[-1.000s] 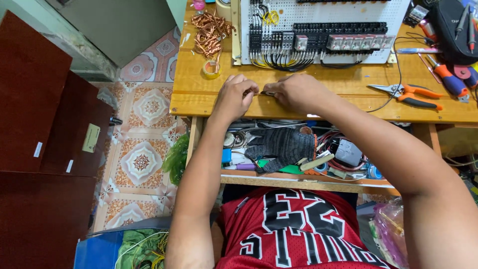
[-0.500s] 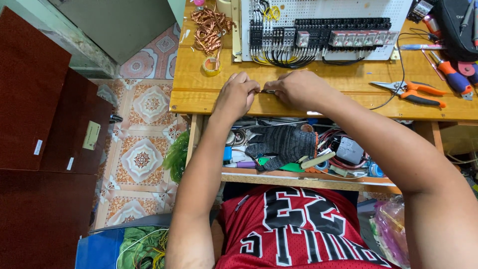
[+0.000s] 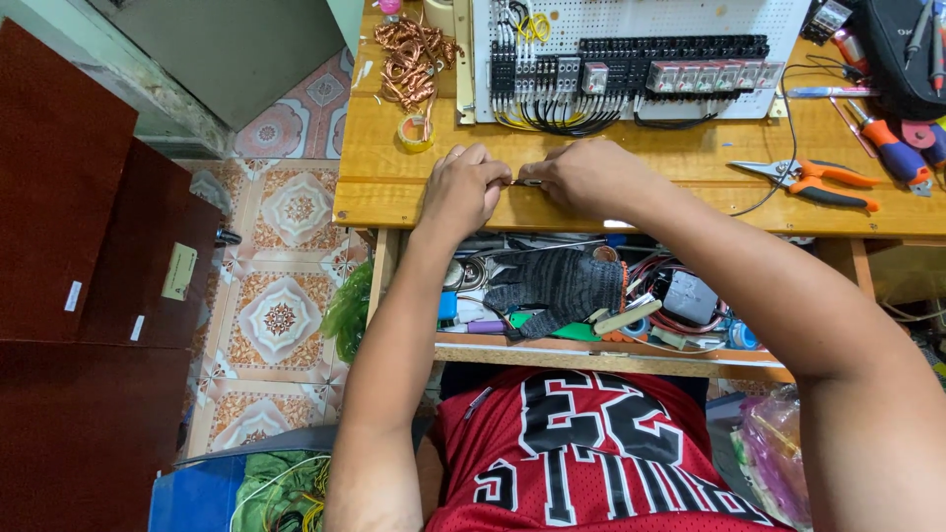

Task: Stripping insulation from electrical wires and twisting the copper strands at a workbench

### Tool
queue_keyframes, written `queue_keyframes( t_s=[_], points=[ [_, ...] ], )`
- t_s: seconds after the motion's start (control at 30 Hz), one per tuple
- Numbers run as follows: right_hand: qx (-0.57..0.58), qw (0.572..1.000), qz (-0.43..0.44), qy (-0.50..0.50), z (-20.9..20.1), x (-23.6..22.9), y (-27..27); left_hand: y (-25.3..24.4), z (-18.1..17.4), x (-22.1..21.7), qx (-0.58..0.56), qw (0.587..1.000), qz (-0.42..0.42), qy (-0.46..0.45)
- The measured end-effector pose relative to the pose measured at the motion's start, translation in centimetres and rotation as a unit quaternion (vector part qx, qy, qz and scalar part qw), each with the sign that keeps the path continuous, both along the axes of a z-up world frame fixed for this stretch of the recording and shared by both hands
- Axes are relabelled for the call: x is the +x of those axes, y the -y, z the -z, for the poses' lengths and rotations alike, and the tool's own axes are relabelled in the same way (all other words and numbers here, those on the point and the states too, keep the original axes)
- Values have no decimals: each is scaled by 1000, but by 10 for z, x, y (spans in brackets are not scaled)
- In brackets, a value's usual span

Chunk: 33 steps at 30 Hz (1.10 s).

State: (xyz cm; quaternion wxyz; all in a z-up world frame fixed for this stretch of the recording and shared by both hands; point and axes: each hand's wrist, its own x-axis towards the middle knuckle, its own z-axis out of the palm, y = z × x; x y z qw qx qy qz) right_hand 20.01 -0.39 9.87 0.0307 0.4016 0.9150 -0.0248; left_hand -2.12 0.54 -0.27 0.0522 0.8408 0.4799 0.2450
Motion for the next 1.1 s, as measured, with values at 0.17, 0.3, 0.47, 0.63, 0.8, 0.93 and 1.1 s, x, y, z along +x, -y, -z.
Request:
queue_keyframes(
  t_s=[0.17,0.3,0.47,0.63,0.8,0.93,1.1],
  points=[
    [5,1000,7,-7,1,-1,3,1,-2,0,2,1000,3,15],
    [27,1000,6,-2,8,0,3,2,-4,-4,5,999,20,30],
    [52,999,-3,7,12,-2,5,4,-4,-7,12,999,39,33],
    [63,998,-13,3,7,1,5,7,-7,-3,43,998,33,13],
    [49,999,-13,-10,4,0,5,4,-5,-3,53,998,29,-11],
    [14,999,-12,-33,-2,2,4,-1,-12,-5,35,998,50,-31],
    [2,999,-10,-34,12,5,-4,-6,-8,-9,-38,997,30,63]
  ],
)
